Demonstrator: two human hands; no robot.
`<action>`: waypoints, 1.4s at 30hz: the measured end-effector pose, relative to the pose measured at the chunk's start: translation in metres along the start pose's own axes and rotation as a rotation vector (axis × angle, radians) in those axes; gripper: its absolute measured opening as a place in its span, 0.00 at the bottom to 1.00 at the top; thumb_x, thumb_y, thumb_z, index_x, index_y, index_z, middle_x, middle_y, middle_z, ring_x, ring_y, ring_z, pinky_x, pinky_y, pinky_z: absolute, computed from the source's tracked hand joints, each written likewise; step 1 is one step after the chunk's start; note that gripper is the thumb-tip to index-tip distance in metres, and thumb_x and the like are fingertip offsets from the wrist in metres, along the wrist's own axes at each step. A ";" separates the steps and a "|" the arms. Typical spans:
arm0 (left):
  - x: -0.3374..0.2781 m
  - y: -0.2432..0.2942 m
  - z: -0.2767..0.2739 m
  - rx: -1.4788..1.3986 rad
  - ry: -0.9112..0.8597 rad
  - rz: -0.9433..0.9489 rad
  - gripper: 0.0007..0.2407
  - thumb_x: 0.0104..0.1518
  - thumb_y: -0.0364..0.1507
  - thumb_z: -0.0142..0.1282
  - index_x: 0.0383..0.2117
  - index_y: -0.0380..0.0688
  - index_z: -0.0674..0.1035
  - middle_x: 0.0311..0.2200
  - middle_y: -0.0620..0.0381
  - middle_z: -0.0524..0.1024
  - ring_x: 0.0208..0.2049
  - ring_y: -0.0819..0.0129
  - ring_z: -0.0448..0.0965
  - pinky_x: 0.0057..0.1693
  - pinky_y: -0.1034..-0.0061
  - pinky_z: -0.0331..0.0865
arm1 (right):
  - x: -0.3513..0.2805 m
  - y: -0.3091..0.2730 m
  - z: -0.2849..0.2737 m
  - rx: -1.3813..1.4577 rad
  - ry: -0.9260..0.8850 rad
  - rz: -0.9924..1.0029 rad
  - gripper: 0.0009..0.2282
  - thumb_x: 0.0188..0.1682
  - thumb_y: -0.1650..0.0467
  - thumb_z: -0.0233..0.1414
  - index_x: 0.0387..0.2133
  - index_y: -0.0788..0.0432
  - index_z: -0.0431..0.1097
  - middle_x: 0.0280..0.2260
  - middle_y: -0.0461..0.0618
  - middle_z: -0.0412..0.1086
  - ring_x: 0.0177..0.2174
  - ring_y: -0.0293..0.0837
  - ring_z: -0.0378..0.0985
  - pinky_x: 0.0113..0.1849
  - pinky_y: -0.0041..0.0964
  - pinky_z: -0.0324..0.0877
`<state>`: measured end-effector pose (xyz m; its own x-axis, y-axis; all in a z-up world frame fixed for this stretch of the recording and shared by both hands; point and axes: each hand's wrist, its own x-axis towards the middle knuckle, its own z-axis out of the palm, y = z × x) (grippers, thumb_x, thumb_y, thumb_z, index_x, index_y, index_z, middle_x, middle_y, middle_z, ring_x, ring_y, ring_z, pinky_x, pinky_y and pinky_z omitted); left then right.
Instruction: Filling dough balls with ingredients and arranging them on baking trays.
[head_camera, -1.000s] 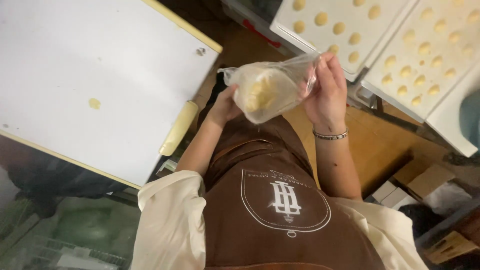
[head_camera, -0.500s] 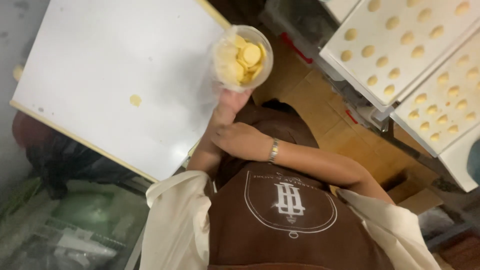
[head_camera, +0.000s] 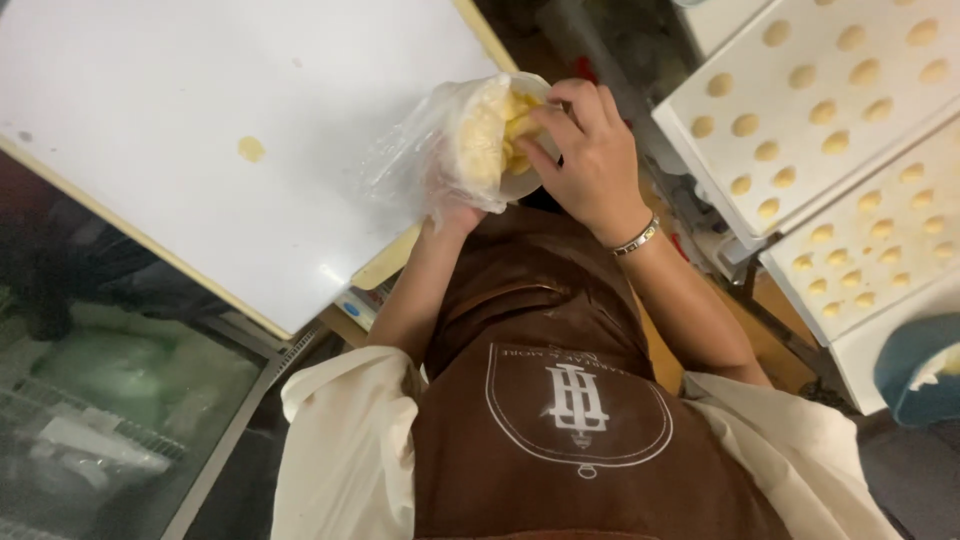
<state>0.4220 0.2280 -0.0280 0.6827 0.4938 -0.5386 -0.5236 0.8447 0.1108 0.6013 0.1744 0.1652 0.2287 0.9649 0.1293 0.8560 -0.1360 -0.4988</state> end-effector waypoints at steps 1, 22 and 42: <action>-0.001 -0.007 0.012 -0.017 0.049 -0.011 0.20 0.72 0.36 0.38 0.64 0.36 0.68 0.59 0.46 0.72 0.59 0.54 0.72 0.66 0.59 0.68 | -0.009 0.008 -0.002 0.030 0.057 0.024 0.14 0.43 0.72 0.68 0.40 0.63 0.75 0.46 0.53 0.68 0.44 0.53 0.73 0.42 0.43 0.73; -0.040 -0.107 0.040 0.165 -0.092 0.074 0.29 0.65 0.48 0.50 0.69 0.47 0.64 0.69 0.55 0.65 0.71 0.57 0.65 0.76 0.58 0.60 | -0.171 0.279 0.001 0.728 0.225 0.784 0.04 0.53 0.76 0.60 0.38 0.66 0.75 0.31 0.47 0.78 0.31 0.35 0.81 0.33 0.28 0.76; -0.008 -0.103 0.088 0.107 -0.206 -0.133 0.29 0.64 0.44 0.55 0.68 0.46 0.65 0.66 0.52 0.67 0.68 0.59 0.68 0.73 0.64 0.65 | -0.137 0.267 0.002 0.376 0.178 0.728 0.08 0.47 0.75 0.68 0.29 0.61 0.74 0.29 0.45 0.77 0.26 0.35 0.76 0.29 0.29 0.72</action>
<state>0.5155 0.1555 0.0382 0.8368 0.3996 -0.3742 -0.3732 0.9165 0.1442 0.7981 0.0066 0.0127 0.7613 0.6106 -0.2181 0.2613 -0.5968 -0.7586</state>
